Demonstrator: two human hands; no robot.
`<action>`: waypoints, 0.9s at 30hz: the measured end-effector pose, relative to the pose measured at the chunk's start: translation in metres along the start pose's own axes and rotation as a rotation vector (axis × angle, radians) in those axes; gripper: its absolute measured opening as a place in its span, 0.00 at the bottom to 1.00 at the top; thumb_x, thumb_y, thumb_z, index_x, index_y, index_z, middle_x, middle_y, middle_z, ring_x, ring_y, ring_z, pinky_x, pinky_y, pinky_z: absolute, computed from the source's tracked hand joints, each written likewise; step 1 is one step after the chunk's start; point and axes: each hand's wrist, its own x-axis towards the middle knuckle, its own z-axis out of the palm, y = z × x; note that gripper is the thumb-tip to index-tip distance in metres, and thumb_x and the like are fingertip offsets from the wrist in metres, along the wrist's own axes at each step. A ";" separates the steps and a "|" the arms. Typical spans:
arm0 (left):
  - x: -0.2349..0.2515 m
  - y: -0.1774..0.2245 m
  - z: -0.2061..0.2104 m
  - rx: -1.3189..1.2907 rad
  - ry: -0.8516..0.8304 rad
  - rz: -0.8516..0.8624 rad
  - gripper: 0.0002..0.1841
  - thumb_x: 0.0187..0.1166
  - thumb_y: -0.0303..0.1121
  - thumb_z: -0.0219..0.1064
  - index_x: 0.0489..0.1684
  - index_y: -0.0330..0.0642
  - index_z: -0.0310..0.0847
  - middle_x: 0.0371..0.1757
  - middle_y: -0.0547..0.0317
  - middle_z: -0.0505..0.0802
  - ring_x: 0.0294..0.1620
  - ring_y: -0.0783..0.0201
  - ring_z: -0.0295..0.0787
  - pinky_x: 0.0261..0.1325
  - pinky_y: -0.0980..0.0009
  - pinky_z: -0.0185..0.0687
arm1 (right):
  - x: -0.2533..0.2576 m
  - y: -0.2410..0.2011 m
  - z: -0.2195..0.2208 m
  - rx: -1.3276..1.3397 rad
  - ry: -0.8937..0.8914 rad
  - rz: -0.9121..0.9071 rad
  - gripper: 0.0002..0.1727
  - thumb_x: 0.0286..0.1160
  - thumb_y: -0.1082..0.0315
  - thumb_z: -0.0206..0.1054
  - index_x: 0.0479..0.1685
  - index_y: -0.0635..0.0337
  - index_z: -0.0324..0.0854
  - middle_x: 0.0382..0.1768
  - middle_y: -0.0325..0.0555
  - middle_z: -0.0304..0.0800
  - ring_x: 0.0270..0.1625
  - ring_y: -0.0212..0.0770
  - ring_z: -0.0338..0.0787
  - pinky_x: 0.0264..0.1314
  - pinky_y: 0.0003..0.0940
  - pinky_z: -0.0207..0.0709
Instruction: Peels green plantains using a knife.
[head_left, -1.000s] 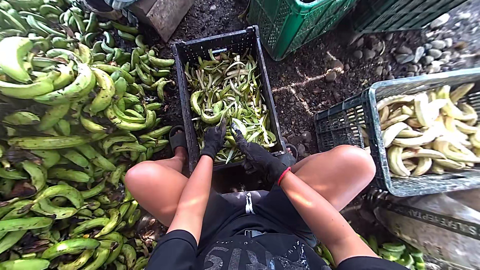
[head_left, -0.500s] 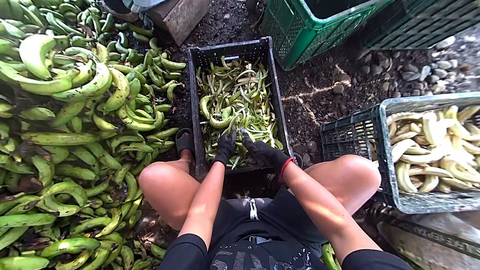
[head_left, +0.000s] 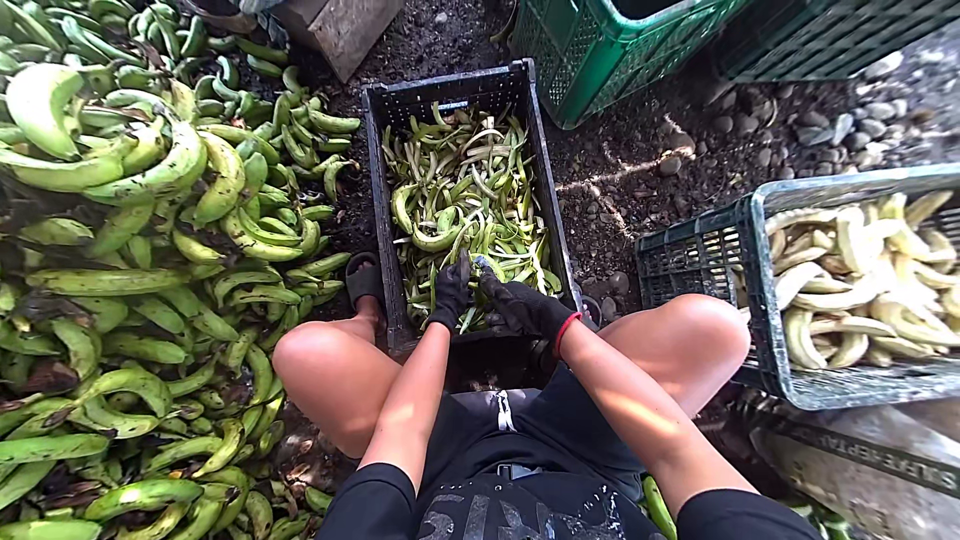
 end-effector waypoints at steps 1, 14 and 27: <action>0.001 0.001 0.001 0.005 0.008 0.001 0.40 0.87 0.68 0.37 0.53 0.37 0.82 0.39 0.39 0.87 0.36 0.46 0.84 0.41 0.45 0.82 | -0.002 -0.002 0.001 0.001 0.011 -0.011 0.30 0.94 0.40 0.41 0.43 0.58 0.74 0.22 0.40 0.74 0.18 0.33 0.78 0.21 0.26 0.76; 0.006 0.012 0.006 -0.147 0.131 -0.125 0.36 0.93 0.58 0.39 0.53 0.32 0.82 0.39 0.42 0.87 0.33 0.52 0.84 0.41 0.50 0.84 | -0.002 0.047 0.027 0.173 0.053 -0.087 0.35 0.90 0.33 0.37 0.54 0.59 0.72 0.22 0.42 0.77 0.20 0.37 0.82 0.26 0.32 0.83; 0.002 0.056 -0.017 0.672 0.045 -0.113 0.49 0.75 0.74 0.55 0.92 0.50 0.56 0.80 0.28 0.73 0.70 0.28 0.79 0.64 0.28 0.75 | -0.061 0.041 -0.043 0.046 0.314 -0.388 0.40 0.86 0.28 0.39 0.76 0.51 0.73 0.36 0.44 0.86 0.29 0.35 0.84 0.35 0.34 0.82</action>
